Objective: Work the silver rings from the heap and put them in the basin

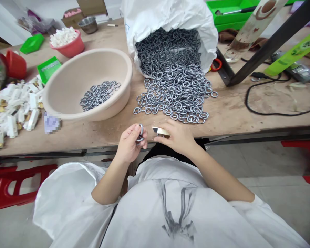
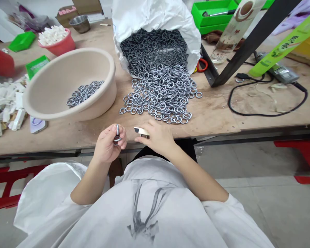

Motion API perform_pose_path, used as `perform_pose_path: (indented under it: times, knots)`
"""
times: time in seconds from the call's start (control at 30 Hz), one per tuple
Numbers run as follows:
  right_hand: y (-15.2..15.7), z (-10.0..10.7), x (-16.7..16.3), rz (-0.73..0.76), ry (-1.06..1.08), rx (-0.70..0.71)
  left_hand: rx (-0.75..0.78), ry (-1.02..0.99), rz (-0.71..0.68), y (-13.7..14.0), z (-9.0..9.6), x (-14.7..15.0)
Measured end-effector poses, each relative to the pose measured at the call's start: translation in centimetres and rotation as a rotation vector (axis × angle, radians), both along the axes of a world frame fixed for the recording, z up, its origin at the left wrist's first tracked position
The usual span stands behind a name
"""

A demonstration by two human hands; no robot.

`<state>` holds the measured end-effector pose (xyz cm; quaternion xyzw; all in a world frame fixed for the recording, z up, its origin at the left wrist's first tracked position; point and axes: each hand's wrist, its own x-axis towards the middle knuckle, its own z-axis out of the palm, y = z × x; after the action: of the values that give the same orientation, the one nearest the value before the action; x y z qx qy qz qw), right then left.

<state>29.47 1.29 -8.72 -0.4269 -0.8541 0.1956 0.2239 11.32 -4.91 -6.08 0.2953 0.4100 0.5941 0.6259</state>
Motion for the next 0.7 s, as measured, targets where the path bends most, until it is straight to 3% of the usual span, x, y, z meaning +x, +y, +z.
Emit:
perform_pose_path:
  times: [0.17, 0.3, 0.4, 0.5, 0.6, 0.7]
  knots:
    - [-0.2, -0.8, -0.1, 0.017, -0.108, -0.04, -0.084, -0.042, 0.071, 0.3, -0.8, -1.9]
    - [0.8, -0.8, -0.4, -0.115, 0.043, -0.171, -0.172, -0.133, 0.037, 0.4, -0.9, -1.5]
    - [1.0, -0.3, -0.5, -0.192, 0.285, -0.298, -0.229, -0.167, -0.037, 0.4, -0.9, -0.2]
    - [0.4, 0.4, -0.9, -0.083, 0.608, -0.497, -0.279, -0.133, -0.12, 0.3, -1.1, 1.1]
    - [-0.3, 0.8, -1.3, 0.073, 0.805, -0.683, -0.32, -0.115, -0.316, 0.2, -1.1, 1.8]
    - [-0.7, 0.6, -1.5, 0.122, 0.869, -0.691, -0.301, -0.157, -0.449, 0.0, -0.8, 2.0]
